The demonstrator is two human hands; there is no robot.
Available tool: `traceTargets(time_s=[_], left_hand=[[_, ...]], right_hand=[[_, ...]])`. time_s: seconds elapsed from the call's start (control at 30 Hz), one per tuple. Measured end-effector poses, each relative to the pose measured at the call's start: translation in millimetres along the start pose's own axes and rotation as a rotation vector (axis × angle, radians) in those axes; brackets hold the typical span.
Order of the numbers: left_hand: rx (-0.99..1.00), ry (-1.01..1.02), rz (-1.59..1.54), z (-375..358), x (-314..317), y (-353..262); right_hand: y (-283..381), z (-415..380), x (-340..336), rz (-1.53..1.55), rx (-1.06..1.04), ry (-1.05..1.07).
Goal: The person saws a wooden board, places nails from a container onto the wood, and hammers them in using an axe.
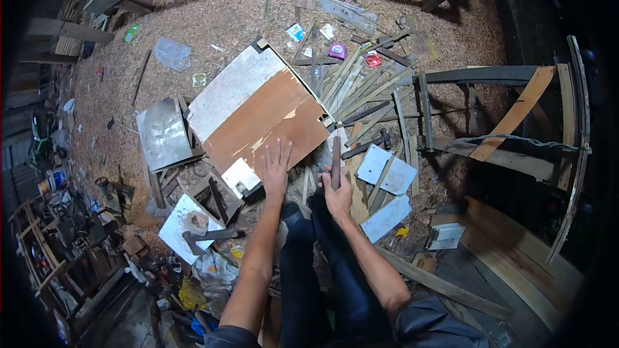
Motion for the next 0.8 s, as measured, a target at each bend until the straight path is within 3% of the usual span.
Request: traceTargets(time_s=[0.1, 0.2, 0.3, 0.43, 0.5, 0.6, 0.67, 0.8], left_hand=[[-0.008, 0.007, 0.038, 0, 1, 1], [-0.01, 0.007, 0.034, 1, -3, 5], [-0.005, 0.077, 0.04, 6, -6, 7], [0.015, 0.097, -0.028, 1, -11, 9], [0.015, 0.071, 0.0, 3, -11, 9], [-0.025, 0.097, -0.203, -1, -13, 10], [-0.022, -0.009, -0.413, -9, -8, 19], [-0.14, -0.052, -0.633, -44, -13, 47]], right_hand=[[-9, 4, -4, 0.027, -0.034, 0.001], [-6, 9, -10, -0.187, 0.012, 0.047], [17, 19, -10, -0.262, -0.171, -0.025], [23, 31, -12, -0.412, -0.022, 0.041], [30, 31, -7, -0.374, -0.073, 0.012], [29, 27, 2, -0.328, -0.156, -0.023], [30, 20, 12, -0.305, -0.214, -0.038], [28, 6, 32, -0.443, -0.25, 0.036]])
Point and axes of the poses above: each hand's wrist, its own z-axis towards the middle knuckle, its own x-axis out of the palm, y = z × x, the point moved 6 cm from there along z, towards the middle knuckle, and after that the axes turned 6 degrees about -x, right-handed, at the moved point
